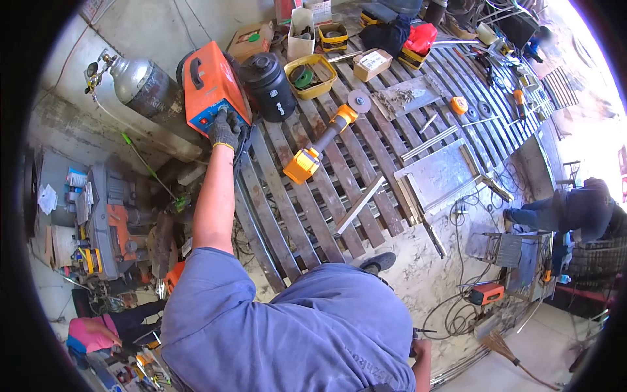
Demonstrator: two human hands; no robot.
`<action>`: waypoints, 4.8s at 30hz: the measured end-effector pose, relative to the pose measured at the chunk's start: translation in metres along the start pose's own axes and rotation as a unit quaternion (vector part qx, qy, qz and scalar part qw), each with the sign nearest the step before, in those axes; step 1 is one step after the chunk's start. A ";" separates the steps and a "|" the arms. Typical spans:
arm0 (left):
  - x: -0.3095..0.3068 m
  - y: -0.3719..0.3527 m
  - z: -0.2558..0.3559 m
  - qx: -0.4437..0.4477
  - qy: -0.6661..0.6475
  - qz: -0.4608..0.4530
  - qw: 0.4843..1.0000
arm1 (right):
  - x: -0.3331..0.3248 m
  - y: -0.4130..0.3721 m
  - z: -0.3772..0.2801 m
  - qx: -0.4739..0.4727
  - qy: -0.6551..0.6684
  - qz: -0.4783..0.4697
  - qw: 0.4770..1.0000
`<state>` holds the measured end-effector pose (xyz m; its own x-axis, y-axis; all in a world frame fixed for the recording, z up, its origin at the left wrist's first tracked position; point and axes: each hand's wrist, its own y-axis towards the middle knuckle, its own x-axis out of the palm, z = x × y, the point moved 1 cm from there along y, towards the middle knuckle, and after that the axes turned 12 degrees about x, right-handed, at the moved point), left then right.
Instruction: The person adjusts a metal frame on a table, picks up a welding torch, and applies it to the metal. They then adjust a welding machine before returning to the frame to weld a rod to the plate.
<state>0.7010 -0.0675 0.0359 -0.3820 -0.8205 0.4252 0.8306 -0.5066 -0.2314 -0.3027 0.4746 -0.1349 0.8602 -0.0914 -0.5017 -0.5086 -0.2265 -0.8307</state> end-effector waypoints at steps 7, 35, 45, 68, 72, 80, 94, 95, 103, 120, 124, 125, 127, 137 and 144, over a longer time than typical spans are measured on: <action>0.004 0.000 0.001 -0.016 -0.007 0.005 1.000 | 0.007 0.022 -0.001 0.068 -0.113 0.044 0.990; 0.123 -0.612 -0.245 0.225 0.417 -0.451 0.757 | -0.170 -0.200 -0.550 -0.614 0.000 0.171 0.771; 0.177 -0.698 -0.261 -0.005 0.323 -0.309 0.895 | -0.193 -0.255 -0.667 -0.775 -0.008 0.034 0.631; 0.241 -0.695 -0.352 -0.275 0.086 -0.211 0.934 | 0.010 -0.263 -0.788 -0.698 -0.586 -0.135 0.390; 0.263 -0.701 -0.392 -0.168 0.090 0.035 0.981 | 0.060 -0.202 -0.813 -0.713 -0.571 -0.222 0.340; 0.299 -0.657 -0.420 0.067 0.187 0.340 0.919 | 0.110 -0.108 -0.828 -0.737 -0.515 -0.331 0.286; 0.286 -0.638 -0.430 0.122 0.397 0.344 0.842 | 0.155 -0.069 -0.833 -0.742 -0.469 -0.424 0.224; 0.287 -0.637 -0.428 0.112 0.368 0.357 0.851 | 0.157 -0.067 -0.833 -0.741 -0.469 -0.428 0.219; 0.289 -0.641 -0.433 0.174 0.428 0.337 0.820 | 0.171 -0.061 -0.828 -0.743 -0.483 -0.429 0.173; 0.294 -0.643 -0.446 0.152 0.442 0.342 0.815 | 0.177 -0.049 -0.826 -0.727 -0.487 -0.456 0.166; 0.297 -0.640 -0.439 0.135 0.398 0.365 0.830 | 0.179 -0.049 -0.827 -0.736 -0.482 -0.451 0.151; 0.296 -0.640 -0.441 0.148 0.393 0.371 0.828 | 0.179 -0.049 -0.828 -0.737 -0.486 -0.445 0.147; 0.296 -0.638 -0.441 0.159 0.355 0.386 0.837 | 0.178 -0.051 -0.830 -0.738 -0.499 -0.433 0.140; 0.300 -0.634 -0.445 0.125 0.109 0.455 0.875 | 0.167 -0.050 -0.826 -0.691 -0.524 -0.436 0.240; 0.298 -0.637 -0.441 0.132 0.212 0.438 0.864 | 0.173 -0.056 -0.821 -0.748 -0.503 -0.394 0.181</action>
<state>-0.1204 -0.1063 -0.0764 0.3716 -0.9103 -0.1827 0.9184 0.3892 -0.0713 -0.0944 -0.3244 0.0231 -0.1809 0.5925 -0.7850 0.9829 0.1368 -0.1233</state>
